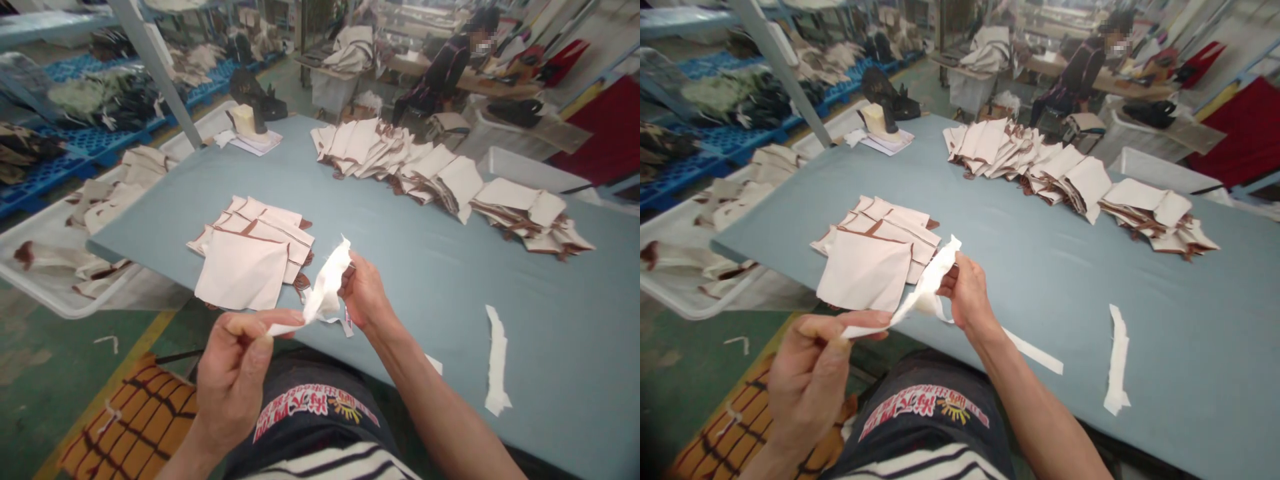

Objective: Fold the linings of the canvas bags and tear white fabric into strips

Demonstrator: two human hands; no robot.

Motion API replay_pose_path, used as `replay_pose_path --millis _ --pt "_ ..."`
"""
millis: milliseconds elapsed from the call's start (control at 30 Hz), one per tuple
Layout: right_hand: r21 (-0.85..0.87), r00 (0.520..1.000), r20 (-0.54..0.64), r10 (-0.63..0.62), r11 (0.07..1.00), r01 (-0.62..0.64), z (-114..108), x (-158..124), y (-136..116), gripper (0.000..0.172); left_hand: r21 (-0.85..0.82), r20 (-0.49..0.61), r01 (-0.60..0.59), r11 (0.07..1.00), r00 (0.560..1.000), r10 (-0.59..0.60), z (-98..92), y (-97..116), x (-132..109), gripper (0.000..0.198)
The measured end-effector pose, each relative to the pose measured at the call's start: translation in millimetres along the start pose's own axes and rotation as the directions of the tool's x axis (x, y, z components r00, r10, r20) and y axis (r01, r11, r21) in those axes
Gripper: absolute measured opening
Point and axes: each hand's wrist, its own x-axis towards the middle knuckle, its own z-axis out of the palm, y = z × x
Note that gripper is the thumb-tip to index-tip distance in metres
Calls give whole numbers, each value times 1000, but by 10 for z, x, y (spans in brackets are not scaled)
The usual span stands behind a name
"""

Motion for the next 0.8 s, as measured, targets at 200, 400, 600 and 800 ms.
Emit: replay_pose_path --millis 200,400,600,800 --pt "93 991 13 136 986 -137 113 -13 133 15 -332 -183 132 934 962 -201 -100 50 206 16" --pt "142 974 29 223 964 -225 184 -108 249 11 -433 -211 228 872 915 -344 -151 58 321 28" --pt "107 980 69 185 976 -191 208 -309 229 23 -447 -162 310 839 894 -417 -198 35 419 29" --pt "-16 989 145 -31 999 34 173 -490 220 40 -540 -20 447 713 840 -542 -292 51 505 29"
